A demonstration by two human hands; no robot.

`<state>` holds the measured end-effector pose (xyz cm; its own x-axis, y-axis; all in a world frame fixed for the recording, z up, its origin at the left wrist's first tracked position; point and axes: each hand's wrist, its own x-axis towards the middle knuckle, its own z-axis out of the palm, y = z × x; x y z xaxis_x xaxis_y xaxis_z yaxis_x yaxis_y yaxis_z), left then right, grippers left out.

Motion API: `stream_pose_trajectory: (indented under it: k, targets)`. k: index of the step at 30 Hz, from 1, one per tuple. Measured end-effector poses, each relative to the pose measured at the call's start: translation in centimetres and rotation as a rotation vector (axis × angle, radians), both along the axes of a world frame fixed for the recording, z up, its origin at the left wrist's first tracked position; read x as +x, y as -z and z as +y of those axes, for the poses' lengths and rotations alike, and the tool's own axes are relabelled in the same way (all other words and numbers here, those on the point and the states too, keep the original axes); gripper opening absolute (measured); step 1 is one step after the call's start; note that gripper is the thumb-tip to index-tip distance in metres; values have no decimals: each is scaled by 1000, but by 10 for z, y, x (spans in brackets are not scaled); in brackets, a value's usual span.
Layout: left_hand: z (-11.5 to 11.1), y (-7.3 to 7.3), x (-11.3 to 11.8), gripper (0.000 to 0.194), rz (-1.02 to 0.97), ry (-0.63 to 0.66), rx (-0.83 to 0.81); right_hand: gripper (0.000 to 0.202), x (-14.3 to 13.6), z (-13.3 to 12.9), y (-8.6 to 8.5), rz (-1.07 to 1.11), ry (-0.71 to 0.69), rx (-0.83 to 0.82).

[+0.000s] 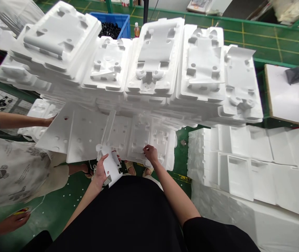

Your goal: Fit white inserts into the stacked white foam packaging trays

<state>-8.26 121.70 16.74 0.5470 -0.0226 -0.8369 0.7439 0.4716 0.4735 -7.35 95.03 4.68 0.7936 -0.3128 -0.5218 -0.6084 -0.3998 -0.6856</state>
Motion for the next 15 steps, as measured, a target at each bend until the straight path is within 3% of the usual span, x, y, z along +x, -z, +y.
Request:
stream_pose_trajectory:
  k: [4,15]
  targets:
    - [0,5,-1,37,-2,-38,77,13,2,2,-2,18,-32,-65]
    - [2,12,0,31,-61,-15,-22,16,4,7,-3,44,-96,-198]
